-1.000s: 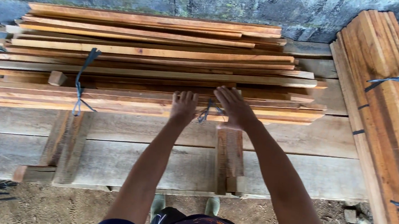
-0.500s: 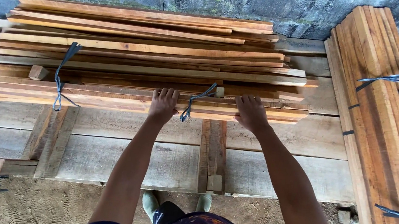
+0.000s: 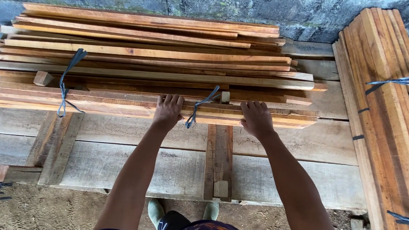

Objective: Bundling several long wood planks together using rubber strips.

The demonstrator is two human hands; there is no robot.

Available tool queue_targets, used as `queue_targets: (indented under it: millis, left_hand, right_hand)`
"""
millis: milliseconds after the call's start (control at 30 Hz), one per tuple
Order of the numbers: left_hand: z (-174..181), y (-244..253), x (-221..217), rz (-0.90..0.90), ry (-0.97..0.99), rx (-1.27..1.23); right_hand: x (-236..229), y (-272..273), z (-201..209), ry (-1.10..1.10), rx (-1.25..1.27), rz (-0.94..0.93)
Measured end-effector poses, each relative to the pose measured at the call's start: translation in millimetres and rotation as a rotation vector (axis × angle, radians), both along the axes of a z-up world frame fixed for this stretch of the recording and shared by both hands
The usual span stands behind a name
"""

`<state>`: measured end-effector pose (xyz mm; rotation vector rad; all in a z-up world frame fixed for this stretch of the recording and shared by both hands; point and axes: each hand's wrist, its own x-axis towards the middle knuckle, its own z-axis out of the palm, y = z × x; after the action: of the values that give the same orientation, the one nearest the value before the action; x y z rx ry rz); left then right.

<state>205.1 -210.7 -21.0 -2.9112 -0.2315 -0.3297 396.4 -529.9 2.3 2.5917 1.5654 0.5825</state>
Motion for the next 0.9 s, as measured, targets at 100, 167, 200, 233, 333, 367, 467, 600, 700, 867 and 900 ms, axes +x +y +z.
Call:
queue_targets:
  millis: [100,167,200,233,333,367,467,600,700,867,900]
  left_hand:
    - [-4.2,4.0,2.3,0.011,-0.020,0.010]
    - [-9.4,4.4,4.5,0.022,-0.016,-0.003]
    - [-7.8,1.9,4.2,0.022,-0.019,-0.003]
    - [-6.2,-0.2,3.7,0.027,-0.025,0.016]
    - [2.5,-4.9,1.0,0.034,-0.033,0.035]
    - [5.4,-6.7,-0.4,0.035,-0.034,0.033]
    - [-1.2,-3.7,-0.1,0.011,-0.062,0.008]
    - [-14.2,-0.7,-0.6,-0.017,-0.144,0.034]
    - [-15.3,11.0,8.1,-0.101,-0.325,0.017]
    - [-5.1,15.0,-3.1,-0.178,-0.259,0.054]
    - [-5.3,24.1,-5.7,-0.173,-0.263,0.060]
  right_hand:
    - [1.2,4.6,-0.3,-0.008,0.008,-0.006]
    - [-1.2,5.5,0.8,0.006,-0.001,-0.060]
    - [-4.4,5.9,2.0,0.003,-0.001,-0.060]
    - [-7.7,6.6,3.4,0.009,0.018,-0.077]
    - [-11.4,12.3,-1.3,0.049,0.059,-0.138]
    - [-12.0,14.3,-4.8,0.085,0.080,-0.183]
    - [-39.9,17.9,35.0,0.174,0.133,-0.168]
    - [-67.1,23.2,56.9,0.202,0.112,-0.177]
    - [-71.5,46.9,62.4,0.277,0.046,-0.256]
    - [-102.3,90.9,62.1,0.361,-0.029,-0.200]
    - [-109.2,103.7,63.9,0.357,-0.024,-0.193]
